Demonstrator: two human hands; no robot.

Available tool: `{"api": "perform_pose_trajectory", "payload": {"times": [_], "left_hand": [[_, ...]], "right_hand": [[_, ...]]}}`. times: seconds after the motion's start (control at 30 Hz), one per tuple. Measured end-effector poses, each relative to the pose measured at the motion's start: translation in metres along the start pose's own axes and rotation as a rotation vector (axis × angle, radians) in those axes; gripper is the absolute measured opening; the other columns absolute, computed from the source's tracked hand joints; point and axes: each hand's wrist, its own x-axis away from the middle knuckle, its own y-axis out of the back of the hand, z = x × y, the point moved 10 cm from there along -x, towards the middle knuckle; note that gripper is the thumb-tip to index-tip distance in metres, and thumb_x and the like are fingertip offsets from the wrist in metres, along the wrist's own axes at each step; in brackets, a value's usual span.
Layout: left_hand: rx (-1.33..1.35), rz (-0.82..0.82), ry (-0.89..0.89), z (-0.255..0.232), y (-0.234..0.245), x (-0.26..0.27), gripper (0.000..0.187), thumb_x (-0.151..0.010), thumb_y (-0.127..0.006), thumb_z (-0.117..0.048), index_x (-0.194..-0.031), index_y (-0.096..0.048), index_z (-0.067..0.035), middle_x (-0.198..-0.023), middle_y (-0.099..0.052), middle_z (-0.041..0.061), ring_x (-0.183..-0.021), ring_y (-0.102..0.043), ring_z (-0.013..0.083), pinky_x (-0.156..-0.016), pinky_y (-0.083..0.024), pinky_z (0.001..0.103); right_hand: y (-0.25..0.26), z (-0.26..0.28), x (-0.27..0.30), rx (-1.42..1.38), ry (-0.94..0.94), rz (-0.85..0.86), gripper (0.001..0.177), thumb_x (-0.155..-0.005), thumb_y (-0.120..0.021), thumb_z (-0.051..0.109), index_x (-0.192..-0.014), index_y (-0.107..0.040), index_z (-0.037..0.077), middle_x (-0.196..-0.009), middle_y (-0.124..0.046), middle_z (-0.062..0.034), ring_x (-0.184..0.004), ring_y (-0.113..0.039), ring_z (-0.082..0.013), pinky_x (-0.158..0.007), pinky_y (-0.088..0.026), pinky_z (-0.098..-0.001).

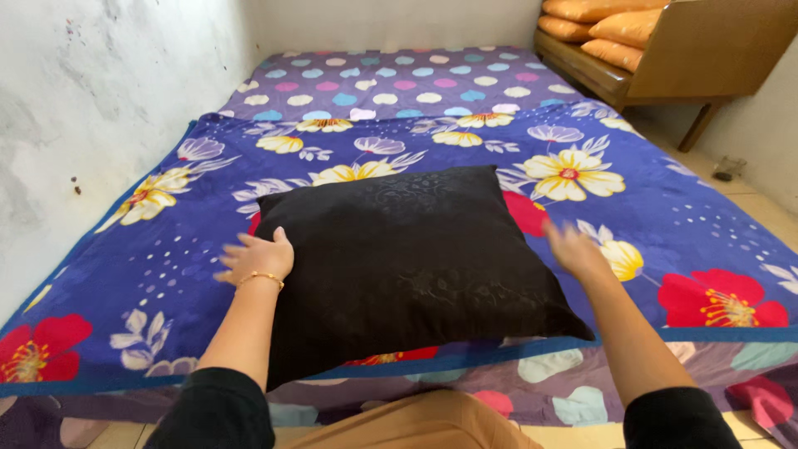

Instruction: The person repeatedly lifts, turns, and presses a black pillow on a bed to fluff it, then places it aside. The person then picks up a red pillow with a cartoon car design and performs similar fluffing actions.

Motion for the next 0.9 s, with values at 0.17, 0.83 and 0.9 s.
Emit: {"api": "perform_pose_trajectory", "payload": {"times": [0.17,0.83,0.9], "left_hand": [[-0.009,-0.385,-0.542,-0.118,0.006,0.055,0.069,-0.1,-0.051,-0.05,-0.146,-0.051,0.001,-0.154,-0.049,0.021,-0.147,-0.04,0.0404,-0.111,-0.032,0.065],[0.183,0.206,0.127,0.052,-0.047,0.005,0.103,-0.084,-0.039,-0.084,-0.16,-0.034,-0.015,-0.151,-0.046,0.03,-0.141,-0.044,0.0449,-0.113,-0.034,0.056],[0.313,0.295,0.169,0.081,-0.055,0.002,0.104,-0.087,-0.041,-0.083,-0.159,-0.037,-0.008,-0.154,-0.045,0.032,-0.145,-0.041,0.045,-0.119,-0.032,0.05]], "right_hand": [[-0.043,0.186,0.079,0.169,0.933,-0.479,0.057,-0.105,-0.059,0.044,-0.144,-0.053,0.002,-0.154,-0.046,-0.0292,-0.144,-0.039,-0.0487,-0.118,-0.03,-0.056],[-0.082,-0.009,-0.033,-0.102,0.167,0.094,0.081,-0.094,-0.054,0.061,-0.153,-0.041,0.007,-0.15,-0.051,-0.0184,-0.139,-0.049,-0.0303,-0.112,-0.038,-0.038],[-0.083,-0.045,-0.027,-0.33,0.031,0.247,0.077,-0.096,-0.05,0.059,-0.15,-0.049,0.005,-0.145,-0.059,-0.0157,-0.13,-0.057,-0.0269,-0.108,-0.042,-0.0351]]}}
